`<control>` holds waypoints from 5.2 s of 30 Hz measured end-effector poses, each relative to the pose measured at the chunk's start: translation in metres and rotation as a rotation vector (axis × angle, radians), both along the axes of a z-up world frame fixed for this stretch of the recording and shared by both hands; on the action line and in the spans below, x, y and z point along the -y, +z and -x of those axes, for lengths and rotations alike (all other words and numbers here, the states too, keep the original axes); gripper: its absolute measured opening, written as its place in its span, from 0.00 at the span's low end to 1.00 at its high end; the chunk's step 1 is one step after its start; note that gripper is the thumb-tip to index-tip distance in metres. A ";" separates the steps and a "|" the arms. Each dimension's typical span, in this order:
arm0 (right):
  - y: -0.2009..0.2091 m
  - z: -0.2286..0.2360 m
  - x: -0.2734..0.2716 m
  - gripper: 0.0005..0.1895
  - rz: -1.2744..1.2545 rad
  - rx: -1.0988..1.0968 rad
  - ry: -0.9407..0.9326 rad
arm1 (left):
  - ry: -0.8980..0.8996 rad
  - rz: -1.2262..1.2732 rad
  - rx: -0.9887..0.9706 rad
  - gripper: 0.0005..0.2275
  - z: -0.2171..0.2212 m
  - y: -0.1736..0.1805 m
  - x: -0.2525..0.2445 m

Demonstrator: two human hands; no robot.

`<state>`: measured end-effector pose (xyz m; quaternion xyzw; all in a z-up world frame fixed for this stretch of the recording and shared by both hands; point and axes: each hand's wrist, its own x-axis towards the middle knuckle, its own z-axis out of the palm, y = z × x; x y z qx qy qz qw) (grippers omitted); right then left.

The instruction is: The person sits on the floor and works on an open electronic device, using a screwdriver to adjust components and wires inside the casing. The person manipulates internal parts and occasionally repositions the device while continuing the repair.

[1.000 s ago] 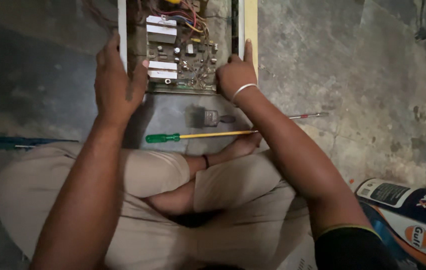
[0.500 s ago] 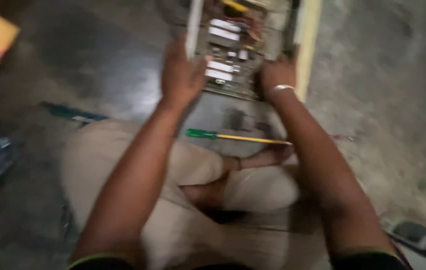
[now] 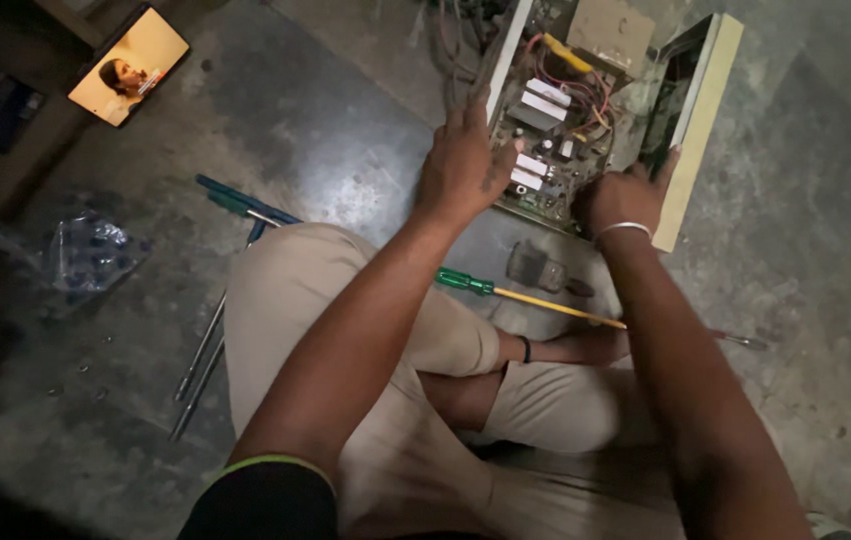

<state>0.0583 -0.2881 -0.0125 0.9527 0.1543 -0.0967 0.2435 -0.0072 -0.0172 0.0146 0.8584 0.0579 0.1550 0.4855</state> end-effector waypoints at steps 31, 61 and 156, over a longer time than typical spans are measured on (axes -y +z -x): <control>-0.016 -0.002 0.014 0.17 -0.036 0.066 0.080 | -0.035 0.041 -0.109 0.35 -0.003 -0.011 0.002; 0.105 0.005 0.101 0.14 -0.734 0.152 -0.217 | -0.081 0.010 -0.025 0.35 -0.001 -0.021 -0.006; 0.089 0.044 0.212 0.19 -0.963 0.050 -0.676 | -0.323 -0.070 0.158 0.05 0.038 0.052 0.035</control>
